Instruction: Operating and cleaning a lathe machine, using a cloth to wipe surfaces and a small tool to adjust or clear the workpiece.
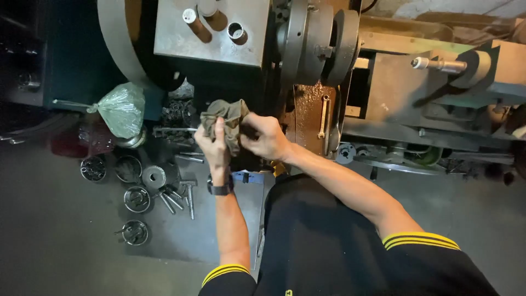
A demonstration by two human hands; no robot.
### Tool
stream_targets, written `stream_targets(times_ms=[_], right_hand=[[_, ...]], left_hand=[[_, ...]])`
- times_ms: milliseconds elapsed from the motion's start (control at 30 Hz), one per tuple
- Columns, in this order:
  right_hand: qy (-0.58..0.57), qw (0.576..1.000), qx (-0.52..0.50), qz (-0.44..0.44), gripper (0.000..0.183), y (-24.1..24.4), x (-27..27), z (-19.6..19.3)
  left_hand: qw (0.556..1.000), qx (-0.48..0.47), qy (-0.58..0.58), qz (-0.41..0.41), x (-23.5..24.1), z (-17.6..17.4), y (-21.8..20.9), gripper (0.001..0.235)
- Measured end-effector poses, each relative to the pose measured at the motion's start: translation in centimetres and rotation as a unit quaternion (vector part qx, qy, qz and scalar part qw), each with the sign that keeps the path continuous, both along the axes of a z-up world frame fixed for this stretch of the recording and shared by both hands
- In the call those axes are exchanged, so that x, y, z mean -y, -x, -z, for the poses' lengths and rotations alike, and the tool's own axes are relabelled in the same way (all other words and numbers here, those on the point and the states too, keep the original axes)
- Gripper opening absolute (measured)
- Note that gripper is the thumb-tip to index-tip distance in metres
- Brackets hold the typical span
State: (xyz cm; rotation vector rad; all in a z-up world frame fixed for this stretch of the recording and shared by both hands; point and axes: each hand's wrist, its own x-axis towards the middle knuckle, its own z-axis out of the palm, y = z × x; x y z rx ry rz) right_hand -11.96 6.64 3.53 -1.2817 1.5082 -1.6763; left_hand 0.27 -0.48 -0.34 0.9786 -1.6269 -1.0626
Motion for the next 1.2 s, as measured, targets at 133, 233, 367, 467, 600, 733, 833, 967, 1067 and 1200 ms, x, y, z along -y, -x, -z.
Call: stream_targets(times_ms=[133, 233, 367, 467, 600, 733, 833, 967, 1067, 1200], right_hand=[[0.211, 0.953, -0.212, -0.054, 0.018, 3.4, -0.6, -2.7], [0.151, 0.977, -0.142, 0.054, 0.021, 6.7, -3.0, -3.8], [0.108, 0.974, -0.147, 0.133, 0.027, 9.2, -8.1, -0.3], [0.019, 0.991, -0.03, 0.127, 0.022, 9.1, -11.8, 1.7], [-0.09, 0.972, 0.159, 0.148, 0.017, 9.0, -16.8, 6.6], [-0.156, 0.926, 0.262, 0.223, 0.017, 9.6, -20.8, 10.0], [-0.147, 0.918, 0.28, 0.238, 0.019, 10.4, -21.7, 9.4], [-0.14, 0.927, 0.263, 0.226, 0.019, 11.9, -23.1, 11.8], [-0.119, 0.926, 0.293, 0.206, 0.022, 12.2, -22.8, 10.7], [-0.04, 0.886, 0.452, 0.094, 0.028, 12.9, -22.4, 9.7]], left_hand=[[0.977, 0.046, 0.033, -0.206, 0.2, 0.5, 2.8, 0.042], [0.971, 0.073, 0.057, -0.22, 3.3, 2.2, -0.5, 0.046], [0.948, 0.053, 0.303, -0.078, 3.5, 1.7, 2.6, 0.022], [0.866, 0.418, 0.271, 0.036, 1.2, 1.9, 4.2, 0.031], [0.847, 0.454, 0.24, 0.136, 0.2, -0.5, 4.9, 0.058], [0.833, 0.512, 0.206, 0.034, -0.4, -0.8, 5.1, 0.053], [0.802, 0.533, 0.266, 0.05, 0.6, 3.1, 4.4, 0.042], [0.807, 0.556, 0.183, 0.078, 0.8, -1.0, 5.1, 0.046], [0.866, 0.355, 0.353, 0.015, 1.9, -4.7, 6.2, 0.023], [0.907, 0.27, 0.323, 0.012, 5.3, -7.8, 9.8, 0.035]])
